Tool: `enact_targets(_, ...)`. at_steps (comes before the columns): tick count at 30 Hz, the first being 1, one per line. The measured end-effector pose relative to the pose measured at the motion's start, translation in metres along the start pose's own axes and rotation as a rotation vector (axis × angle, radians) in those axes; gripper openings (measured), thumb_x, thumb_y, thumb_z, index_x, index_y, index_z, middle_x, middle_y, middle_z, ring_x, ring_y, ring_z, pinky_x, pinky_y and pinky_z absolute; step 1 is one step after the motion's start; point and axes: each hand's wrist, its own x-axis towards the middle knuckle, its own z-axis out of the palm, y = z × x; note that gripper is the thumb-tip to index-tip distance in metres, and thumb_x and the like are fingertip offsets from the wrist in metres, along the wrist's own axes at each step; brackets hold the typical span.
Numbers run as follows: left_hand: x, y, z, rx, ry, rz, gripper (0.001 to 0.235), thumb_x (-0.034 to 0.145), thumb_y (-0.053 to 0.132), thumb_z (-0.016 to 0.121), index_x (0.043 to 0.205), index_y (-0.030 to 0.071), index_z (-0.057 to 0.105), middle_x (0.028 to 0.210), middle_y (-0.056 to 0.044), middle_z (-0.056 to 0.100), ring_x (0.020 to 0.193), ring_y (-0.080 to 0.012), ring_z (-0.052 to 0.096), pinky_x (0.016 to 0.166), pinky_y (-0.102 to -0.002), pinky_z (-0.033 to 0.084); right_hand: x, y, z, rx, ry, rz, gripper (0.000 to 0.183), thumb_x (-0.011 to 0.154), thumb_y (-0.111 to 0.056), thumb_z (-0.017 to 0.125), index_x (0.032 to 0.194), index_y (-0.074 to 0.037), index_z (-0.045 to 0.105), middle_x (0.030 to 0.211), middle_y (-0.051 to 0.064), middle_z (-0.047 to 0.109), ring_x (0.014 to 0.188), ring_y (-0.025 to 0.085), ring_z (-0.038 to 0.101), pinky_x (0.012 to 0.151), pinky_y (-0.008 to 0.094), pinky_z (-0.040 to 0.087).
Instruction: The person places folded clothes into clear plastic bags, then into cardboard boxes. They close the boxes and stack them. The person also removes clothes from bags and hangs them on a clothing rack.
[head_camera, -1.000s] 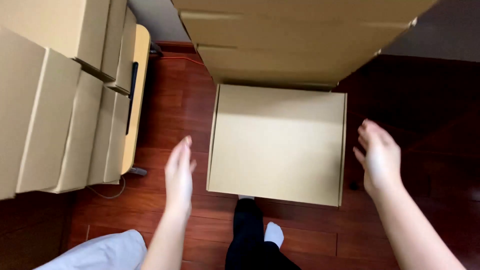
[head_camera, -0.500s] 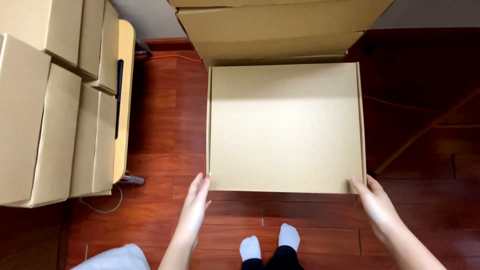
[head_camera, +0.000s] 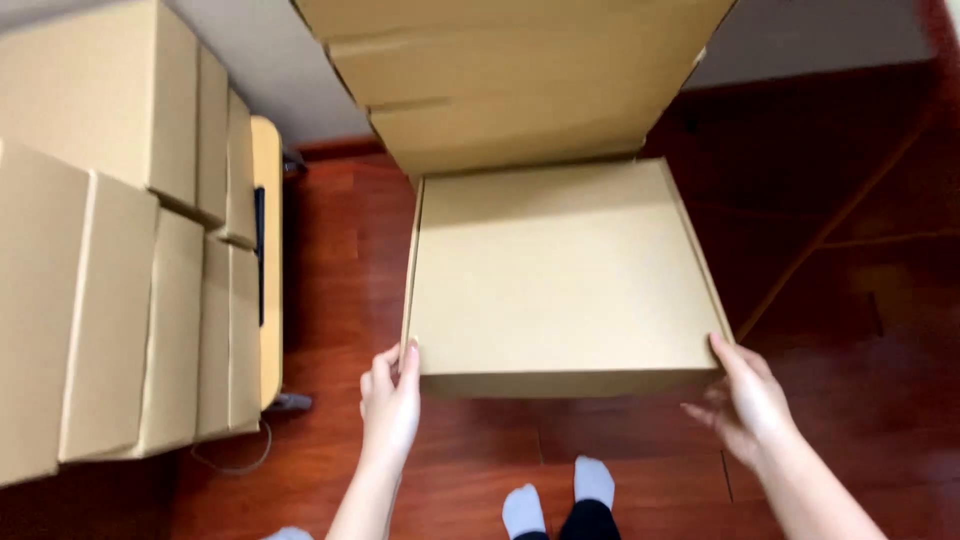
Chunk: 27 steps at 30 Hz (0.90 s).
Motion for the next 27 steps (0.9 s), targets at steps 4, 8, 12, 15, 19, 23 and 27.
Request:
enact_targets(4, -0.03, 0.023, -0.021, -0.081, -0.071, -0.005, 0.075, 0.1, 0.071, 0.057, 0.159, 0.025, 0.063, 0.174, -0.003, 0.056, 0.153, -0.0204, 0.059, 0.13, -0.04, 0.042, -0.032, -0.021, -0.001, 0.15, 0.019, 0.099, 0.056, 0.109, -0.035, 0.076, 0.158, -0.02, 0.053, 0.126, 0.005, 0.041, 0.144, 0.046, 0.061, 0.125, 0.068, 0.055)
enact_targets(8, -0.047, 0.027, -0.041, -0.171, -0.118, -0.1, 0.063, 0.104, 0.068, 0.056, 0.15, 0.026, 0.057, 0.162, 0.002, 0.072, 0.148, -0.0222, 0.068, 0.122, -0.039, 0.045, -0.039, -0.026, -0.011, 0.108, 0.019, 0.062, 0.043, 0.102, -0.037, 0.085, 0.132, -0.021, 0.059, 0.125, 0.005, 0.059, 0.127, 0.041, 0.068, 0.117, 0.064, 0.056)
enact_targets(12, -0.047, 0.012, -0.054, -0.321, -0.117, -0.159, 0.058, 0.109, 0.067, 0.056, 0.14, 0.017, 0.056, 0.131, -0.01, 0.075, 0.105, -0.0248, 0.069, 0.079, -0.042, 0.051, -0.077, -0.046, -0.011, 0.085, 0.054, -0.028, 0.035, 0.093, -0.033, 0.094, 0.117, -0.02, 0.072, 0.12, 0.003, 0.071, 0.102, 0.03, 0.07, 0.101, 0.057, 0.057)
enact_targets(15, -0.089, 0.046, -0.079, -0.41, -0.151, -0.268, 0.071, 0.107, 0.071, 0.054, 0.152, 0.015, 0.054, 0.154, -0.009, 0.067, 0.135, -0.0278, 0.069, 0.106, -0.054, 0.061, -0.137, -0.082, -0.006, -0.048, 0.128, -0.082, 0.037, 0.092, -0.04, 0.091, 0.119, -0.021, 0.074, 0.137, -0.001, 0.07, 0.128, 0.022, 0.063, 0.102, 0.058, 0.055)
enact_targets(19, -0.077, 0.032, -0.083, -0.234, -0.04, -0.272, 0.082, 0.101, 0.084, 0.051, 0.147, 0.018, 0.065, 0.154, -0.016, 0.072, 0.139, -0.0375, 0.069, 0.101, -0.054, 0.064, -0.2, -0.122, -0.011, -0.108, 0.113, -0.108, 0.054, 0.092, -0.042, 0.086, 0.139, -0.017, 0.073, 0.147, 0.003, 0.069, 0.13, 0.026, 0.064, 0.102, 0.056, 0.054)
enact_targets(23, -0.081, 0.017, -0.081, -0.226, 0.144, -0.156, 0.071, 0.107, 0.074, 0.053, 0.14, 0.016, 0.076, 0.151, -0.011, 0.08, 0.149, -0.0418, 0.062, 0.125, -0.048, 0.044, -0.24, -0.131, -0.034, -0.126, 0.108, -0.16, 0.054, 0.092, -0.044, 0.085, 0.138, -0.018, 0.073, 0.148, 0.002, 0.068, 0.131, 0.024, 0.061, 0.098, 0.055, 0.053)
enact_targets(27, -0.071, 0.016, -0.083, -0.283, 0.312, -0.07, 0.068, 0.1, 0.076, 0.069, 0.131, 0.018, 0.087, 0.139, -0.012, 0.086, 0.133, -0.0433, 0.076, 0.117, -0.049, 0.053, -0.241, -0.13, -0.048, -0.079, 0.147, -0.32, 0.051, 0.086, -0.049, 0.089, 0.127, -0.02, 0.078, 0.131, 0.002, 0.073, 0.114, 0.02, 0.063, 0.07, 0.047, 0.047)
